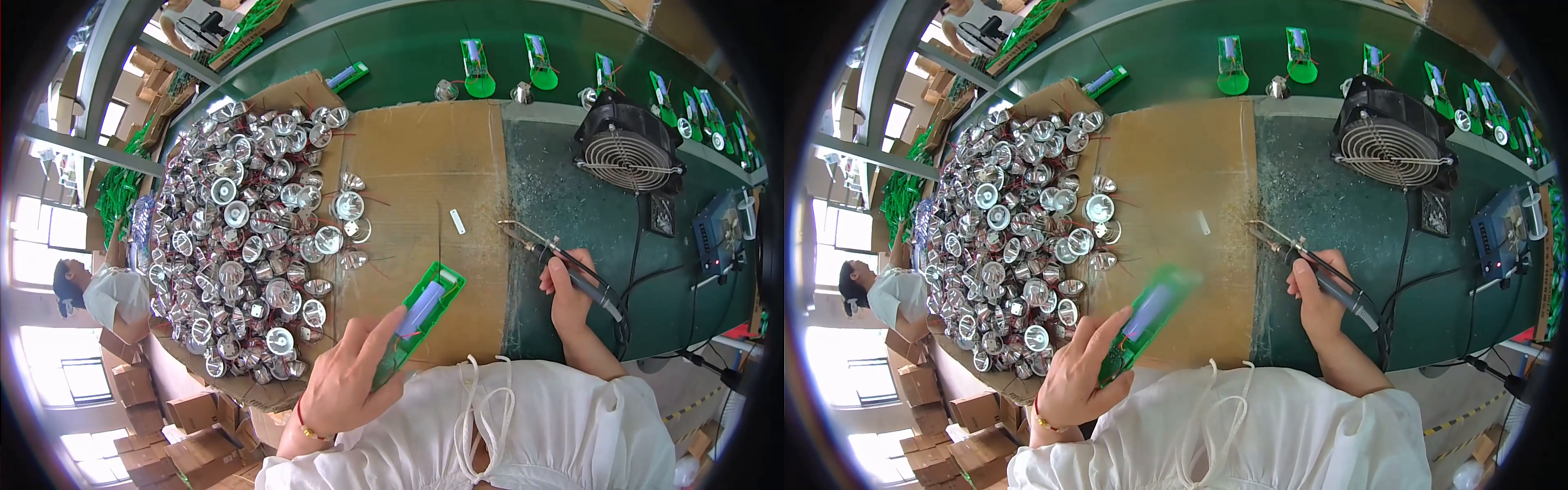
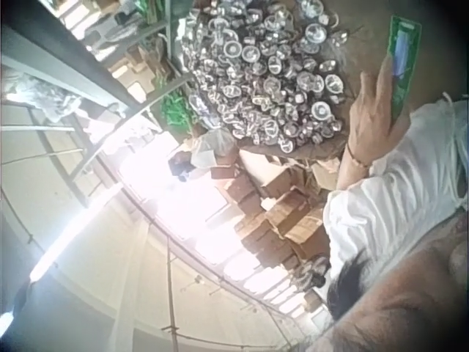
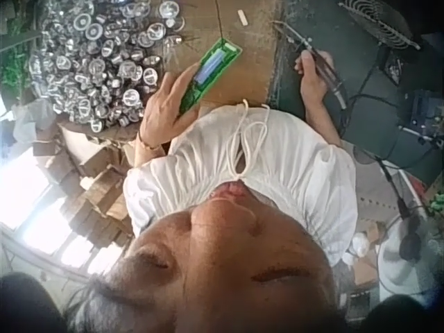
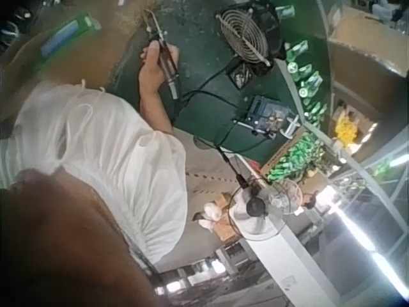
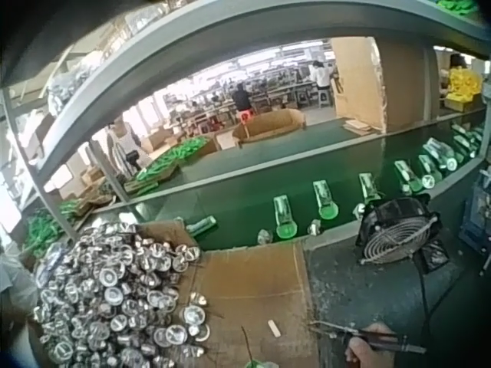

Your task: The person solders wires onto circuit boards within plastic housings using a soldering iron and solder wire, assembling components for portable lighting.

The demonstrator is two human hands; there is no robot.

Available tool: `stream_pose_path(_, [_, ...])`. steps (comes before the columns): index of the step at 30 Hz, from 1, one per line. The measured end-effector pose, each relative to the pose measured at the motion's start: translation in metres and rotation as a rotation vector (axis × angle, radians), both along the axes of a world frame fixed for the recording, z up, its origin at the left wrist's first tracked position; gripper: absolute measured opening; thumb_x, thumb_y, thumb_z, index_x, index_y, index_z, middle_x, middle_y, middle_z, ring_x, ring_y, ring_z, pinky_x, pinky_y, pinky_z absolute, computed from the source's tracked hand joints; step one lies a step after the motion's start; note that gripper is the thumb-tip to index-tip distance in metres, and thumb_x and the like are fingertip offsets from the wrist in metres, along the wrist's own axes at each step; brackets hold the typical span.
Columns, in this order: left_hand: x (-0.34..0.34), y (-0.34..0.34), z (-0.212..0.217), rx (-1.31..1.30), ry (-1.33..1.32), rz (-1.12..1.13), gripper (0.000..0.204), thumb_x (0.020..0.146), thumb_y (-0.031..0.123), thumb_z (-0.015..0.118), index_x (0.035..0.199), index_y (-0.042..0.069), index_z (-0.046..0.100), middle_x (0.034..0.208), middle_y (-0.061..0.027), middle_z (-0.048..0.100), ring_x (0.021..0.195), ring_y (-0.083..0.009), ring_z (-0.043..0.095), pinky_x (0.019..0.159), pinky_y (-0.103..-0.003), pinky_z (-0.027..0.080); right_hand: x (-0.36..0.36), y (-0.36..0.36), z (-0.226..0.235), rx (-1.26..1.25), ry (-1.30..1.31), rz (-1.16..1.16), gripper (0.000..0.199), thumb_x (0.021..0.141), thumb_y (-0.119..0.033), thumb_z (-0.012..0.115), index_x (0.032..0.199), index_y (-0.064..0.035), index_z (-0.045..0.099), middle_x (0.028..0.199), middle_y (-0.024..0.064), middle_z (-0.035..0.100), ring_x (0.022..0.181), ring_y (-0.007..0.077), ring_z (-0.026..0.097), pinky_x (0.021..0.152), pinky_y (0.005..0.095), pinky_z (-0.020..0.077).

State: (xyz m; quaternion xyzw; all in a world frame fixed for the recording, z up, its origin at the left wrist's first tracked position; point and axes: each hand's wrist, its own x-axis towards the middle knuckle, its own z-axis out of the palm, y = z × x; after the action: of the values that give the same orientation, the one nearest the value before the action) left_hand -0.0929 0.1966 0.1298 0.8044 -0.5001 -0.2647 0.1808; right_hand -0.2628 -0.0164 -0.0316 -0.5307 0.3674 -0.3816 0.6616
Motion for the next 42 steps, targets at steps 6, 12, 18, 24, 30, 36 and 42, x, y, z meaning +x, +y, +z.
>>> stream_pose_path(6, [-0.009,-0.022,-0.073,-0.070,-0.108,0.037,0.068,0.075,0.018,0.061,0.134,0.007,0.030,0.101,-0.0178,0.047,0.081,-0.0336,0.056,0.063,-0.039,0.048,0.004,0.003,0.004,-0.007,0.004,-0.014,0.014,0.085,-0.013,0.058,0.087,-0.0028,0.049,0.065,0.0057,0.056,0.051,0.0082,0.051,0.045,0.0189,0.0391])
stream_pose_path(12, [-0.024,-0.052,-0.110,-0.230,-0.112,0.015,0.069,0.078,0.027,0.064,0.135,0.007,0.029,0.104,-0.0164,0.047,0.080,-0.0326,0.056,0.065,-0.038,0.049,0.002,0.000,0.005,-0.002,0.003,-0.017,0.013,0.085,-0.014,0.057,0.086,-0.0032,0.049,0.064,0.0059,0.056,0.050,0.0089,0.050,0.045,0.0193,0.0385])
stream_pose_path(18, [-0.015,-0.072,-0.126,-0.352,-0.154,0.113,0.070,0.073,0.033,0.070,0.127,0.004,0.036,0.097,-0.0161,0.053,0.077,-0.0307,0.058,0.062,-0.038,0.049,0.004,-0.001,0.005,-0.021,-0.037,-0.051,0.018,0.086,-0.016,0.058,0.091,-0.0021,0.048,0.068,0.0048,0.057,0.055,0.0074,0.052,0.048,0.0188,0.0402])
stream_pose_path(24, [-0.016,-0.094,-0.128,-0.152,-0.102,0.190,0.058,0.066,0.025,0.073,0.114,0.004,0.049,0.090,-0.0144,0.057,0.072,-0.0323,0.059,0.060,-0.039,0.049,0.001,-0.001,0.005,-0.016,-0.076,-0.009,0.022,0.088,-0.018,0.056,0.098,-0.0012,0.047,0.070,0.0044,0.056,0.056,0.0070,0.052,0.048,0.0185,0.0406])
stream_pose_path(30, [-0.032,-0.082,-0.097,-0.304,-0.107,0.103,0.048,0.066,0.020,0.071,0.108,0.004,0.053,0.085,-0.0122,0.056,0.063,-0.0307,0.059,0.055,-0.038,0.049,0.004,0.014,0.014,-0.102,-0.161,-0.030,0.035,0.081,-0.003,0.063,0.112,-0.0014,0.046,0.089,0.0076,0.059,0.075,0.0097,0.056,0.068,0.0215,0.0467])
stream_pose_path(36, [-0.046,-0.067,-0.080,-0.357,-0.143,0.015,0.046,0.062,0.016,0.073,0.102,0.003,0.055,0.083,-0.0117,0.057,0.063,-0.0292,0.059,0.055,-0.035,0.050,0.009,0.013,0.034,0.026,-0.169,0.299,0.052,0.080,-0.016,0.067,0.121,-0.0038,0.039,0.104,0.0106,0.057,0.093,0.0159,0.056,0.083,0.0291,0.0454])
stream_pose_path(42, [-0.049,-0.051,-0.093,-0.519,-0.177,-0.024,0.046,0.066,0.017,0.073,0.104,0.004,0.050,0.074,-0.0078,0.054,0.057,-0.0245,0.057,0.046,-0.032,0.047,0.007,0.030,0.043,0.503,-0.201,0.446,0.034,0.090,-0.023,0.053,0.117,-0.0042,0.042,0.097,0.0117,0.059,0.092,0.0174,0.059,0.078,0.0313,0.0492])
